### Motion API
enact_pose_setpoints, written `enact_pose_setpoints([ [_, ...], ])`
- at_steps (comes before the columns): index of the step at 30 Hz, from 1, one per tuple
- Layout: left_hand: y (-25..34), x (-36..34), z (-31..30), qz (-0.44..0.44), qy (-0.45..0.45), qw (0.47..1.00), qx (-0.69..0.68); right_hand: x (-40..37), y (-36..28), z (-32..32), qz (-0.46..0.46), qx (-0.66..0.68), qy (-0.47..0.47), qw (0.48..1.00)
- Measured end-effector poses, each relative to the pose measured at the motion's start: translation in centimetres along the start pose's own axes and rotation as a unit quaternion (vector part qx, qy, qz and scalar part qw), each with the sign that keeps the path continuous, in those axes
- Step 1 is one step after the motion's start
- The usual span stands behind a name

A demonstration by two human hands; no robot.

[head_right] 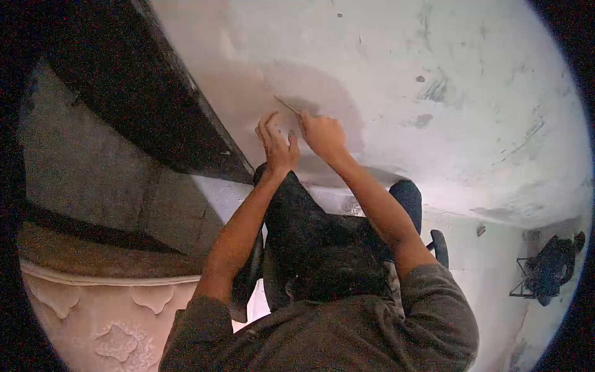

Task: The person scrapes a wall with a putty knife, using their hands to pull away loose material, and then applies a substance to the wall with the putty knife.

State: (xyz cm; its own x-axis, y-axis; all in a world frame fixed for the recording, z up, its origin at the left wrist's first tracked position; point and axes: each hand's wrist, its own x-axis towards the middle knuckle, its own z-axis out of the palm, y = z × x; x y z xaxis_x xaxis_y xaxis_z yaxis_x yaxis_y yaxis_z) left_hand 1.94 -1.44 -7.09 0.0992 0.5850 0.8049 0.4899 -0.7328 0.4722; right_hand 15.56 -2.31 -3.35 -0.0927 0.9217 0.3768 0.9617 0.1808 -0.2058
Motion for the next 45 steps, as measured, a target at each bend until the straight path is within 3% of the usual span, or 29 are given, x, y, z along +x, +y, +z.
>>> enact_pose_setpoints([
  [4, -0.8, -0.6, 0.8, -0.068, 0.033, 0.997, -0.004, -0.8, 0.2, -0.7, 0.002, 0.029, -0.006, 1.0],
  [6, -1.9, -1.1, 1.4, -0.087, 0.042, 0.995, 0.002, -1.6, 1.1, -0.3, 0.007, 0.171, 0.054, 0.984],
  [8, -3.2, -1.8, 2.6, -0.239, 0.032, 0.969, -0.049, -2.2, 2.2, 0.0, 0.027, 0.242, 0.032, 0.969],
  [9, -3.2, -1.4, 2.4, -0.241, 0.032, 0.969, -0.049, -2.6, 2.3, -0.2, 0.049, 0.311, 0.009, 0.949],
  [11, -3.3, -0.8, 1.6, -0.37, -0.066, 0.876, -0.302, -3.6, 2.3, -0.9, 0.094, 0.364, -0.037, 0.926],
  [12, -3.0, -0.7, 1.5, -0.373, -0.066, 0.875, -0.301, -4.0, 2.2, -1.3, 0.139, 0.415, -0.081, 0.895],
  [14, -2.5, -0.5, 1.4, -0.419, -0.122, 0.821, -0.368, -4.6, 2.4, -1.5, 0.147, 0.415, -0.106, 0.892],
  [15, -2.2, -0.4, 1.5, -0.419, -0.123, 0.821, -0.367, -4.8, 2.5, -1.8, 0.155, 0.414, -0.128, 0.888],
  [19, -2.0, -0.5, 1.8, -0.431, -0.106, 0.782, -0.437, -6.0, 2.6, -2.6, 0.193, 0.461, -0.134, 0.856],
  [25, -1.3, 0.3, 1.3, -0.461, -0.082, 0.721, -0.51, -6.9, 3.2, -3.2, 0.132, 0.449, -0.054, 0.882],
  [27, -1.0, 0.1, 1.6, -0.484, -0.068, 0.697, -0.525, -6.8, 2.6, -3.6, 0.054, 0.344, 0.051, 0.936],
  [28, -1.4, -0.3, 2.1, -0.477, -0.063, 0.721, -0.499, -6.6, 2.5, -3.7, 0.053, 0.343, 0.049, 0.936],
  [30, -1.7, -1.2, 2.7, -0.465, -0.055, 0.744, -0.476, -6.0, 2.0, -3.6, 0.005, 0.184, 0.101, 0.978],
  [32, -1.0, -0.3, 2.7, -0.395, 0.051, 0.877, -0.268, -3.9, 1.2, -4.2, -0.026, 0.167, 0.136, 0.976],
  [33, -0.4, 0.2, 2.1, -0.393, 0.051, 0.878, -0.268, -3.1, 0.8, -4.3, -0.059, 0.149, 0.17, 0.972],
  [35, 0.4, 1.0, 0.9, -0.218, 0.054, 0.967, -0.119, -1.9, -0.2, -3.9, -0.064, 0.137, 0.179, 0.972],
  [36, 0.4, 1.4, 0.7, -0.216, 0.056, 0.968, -0.119, -1.4, -0.6, -3.6, -0.067, 0.127, 0.186, 0.972],
  [38, 0.2, 2.2, 0.3, -0.098, 0.019, 0.993, -0.06, -0.6, -1.1, -2.5, -0.063, 0.112, 0.189, 0.974],
  [41, 0.7, 3.2, 0.3, -0.078, -0.043, 0.992, -0.094, 0.1, -1.8, -1.5, -0.053, 0.096, 0.192, 0.975],
  [45, -1.3, 3.9, 1.8, -0.02, -0.032, 0.998, -0.042, 0.9, -2.0, -0.3, -0.045, 0.065, 0.207, 0.975],
])
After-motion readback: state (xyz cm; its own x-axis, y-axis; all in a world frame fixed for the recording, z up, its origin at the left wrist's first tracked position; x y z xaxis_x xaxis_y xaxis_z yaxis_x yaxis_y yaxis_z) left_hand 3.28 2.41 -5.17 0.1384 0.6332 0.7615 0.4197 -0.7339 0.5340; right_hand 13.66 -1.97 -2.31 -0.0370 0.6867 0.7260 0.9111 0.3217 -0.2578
